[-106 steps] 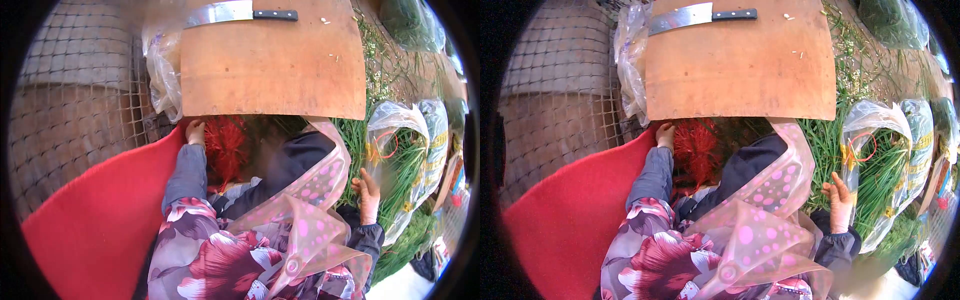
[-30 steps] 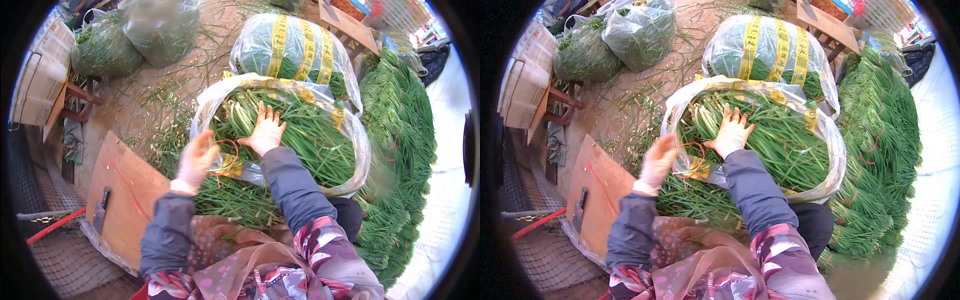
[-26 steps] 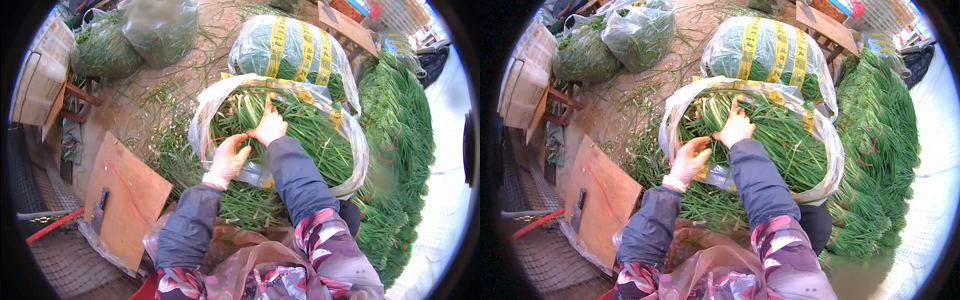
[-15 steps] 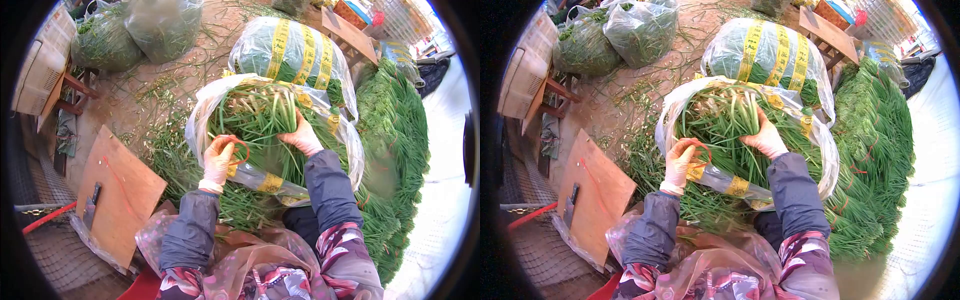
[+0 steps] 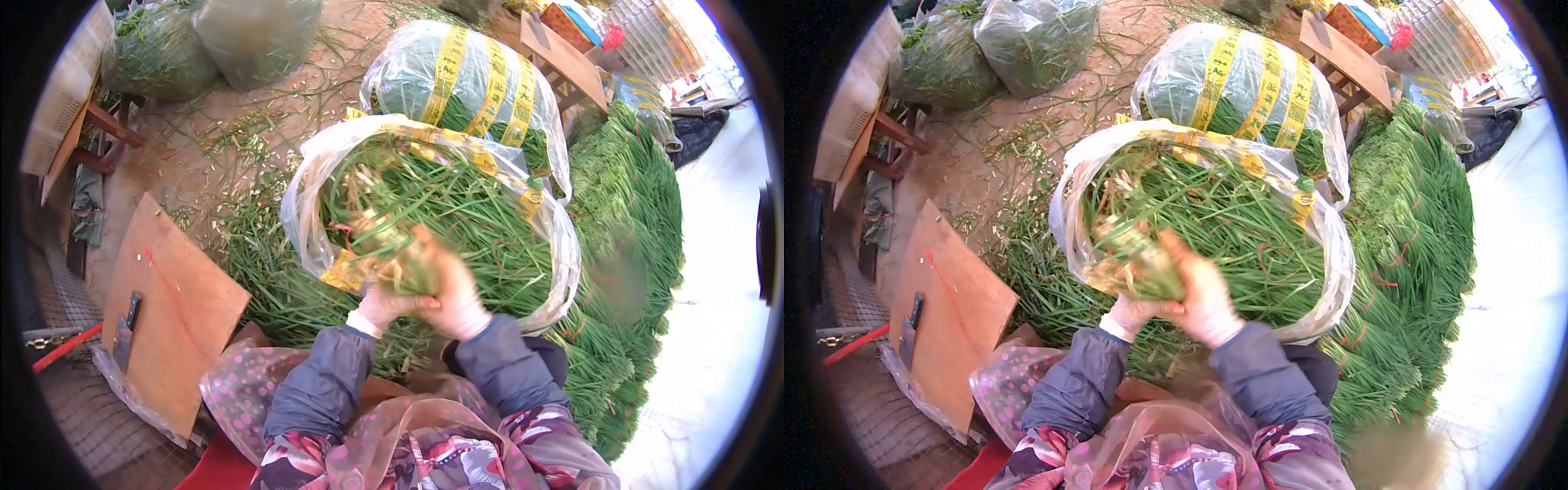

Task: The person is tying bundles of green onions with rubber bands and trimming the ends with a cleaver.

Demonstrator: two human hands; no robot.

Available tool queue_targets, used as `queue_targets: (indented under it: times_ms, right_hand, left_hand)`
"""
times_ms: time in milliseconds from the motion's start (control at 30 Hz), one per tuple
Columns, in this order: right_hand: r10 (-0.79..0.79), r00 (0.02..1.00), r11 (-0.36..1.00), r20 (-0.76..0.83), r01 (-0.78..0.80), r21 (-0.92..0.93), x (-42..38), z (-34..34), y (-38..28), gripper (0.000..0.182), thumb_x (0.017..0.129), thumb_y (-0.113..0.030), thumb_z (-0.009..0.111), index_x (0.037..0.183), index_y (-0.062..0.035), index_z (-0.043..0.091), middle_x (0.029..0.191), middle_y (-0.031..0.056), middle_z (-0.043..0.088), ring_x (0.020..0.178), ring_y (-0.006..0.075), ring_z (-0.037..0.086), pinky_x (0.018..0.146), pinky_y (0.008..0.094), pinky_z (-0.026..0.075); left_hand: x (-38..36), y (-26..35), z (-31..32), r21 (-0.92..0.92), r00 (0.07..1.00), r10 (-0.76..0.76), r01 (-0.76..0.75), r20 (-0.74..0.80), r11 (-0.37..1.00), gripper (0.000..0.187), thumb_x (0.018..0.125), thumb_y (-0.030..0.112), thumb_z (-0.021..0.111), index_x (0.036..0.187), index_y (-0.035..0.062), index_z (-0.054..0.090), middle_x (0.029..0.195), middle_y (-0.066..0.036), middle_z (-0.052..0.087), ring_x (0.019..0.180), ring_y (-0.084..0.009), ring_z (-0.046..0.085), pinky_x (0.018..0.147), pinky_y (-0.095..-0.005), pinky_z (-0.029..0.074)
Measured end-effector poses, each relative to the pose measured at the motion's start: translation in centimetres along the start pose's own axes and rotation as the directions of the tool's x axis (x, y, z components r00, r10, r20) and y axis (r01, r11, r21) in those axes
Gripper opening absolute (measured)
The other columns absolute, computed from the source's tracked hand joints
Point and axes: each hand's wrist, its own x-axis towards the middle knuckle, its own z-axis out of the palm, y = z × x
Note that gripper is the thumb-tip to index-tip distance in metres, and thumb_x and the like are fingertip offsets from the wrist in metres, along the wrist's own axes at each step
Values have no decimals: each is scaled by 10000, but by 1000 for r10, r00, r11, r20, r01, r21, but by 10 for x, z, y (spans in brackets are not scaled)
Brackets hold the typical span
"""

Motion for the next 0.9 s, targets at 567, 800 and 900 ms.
queue_targets:
  times_ms: [567,800,900]
  right_hand:
    - [-66,955,758,289,237,-608,81,35,83,715,779,-165,637,1423,-302,358,1494,82,320,1380,357,267,1112,550,176]
    - [55,952,609,302,208,-766,99,39,116,770,847,-47,540,1469,-375,226,1550,57,217,1403,321,235,1105,576,172]
    - [86,909,694,408,239,-679,99,16,87,904,752,-240,704,1480,-366,183,1565,59,177,1408,345,216,1095,576,199]
  left_hand:
    - [-14,30,-28,-398,962,-11,-103,-274,912,570,705,70,676,1237,39,472,1041,-134,646,984,-277,615,893,-396,489]
    - [-82,176,-67,-330,530,834,-823,-154,462,683,809,301,618,1389,91,323,1076,-74,581,1096,-274,516,958,-563,427]
    - [-141,250,-74,-235,580,805,-805,-124,544,687,843,346,578,1409,90,285,1114,-85,556,1112,-269,499,977,-570,413]
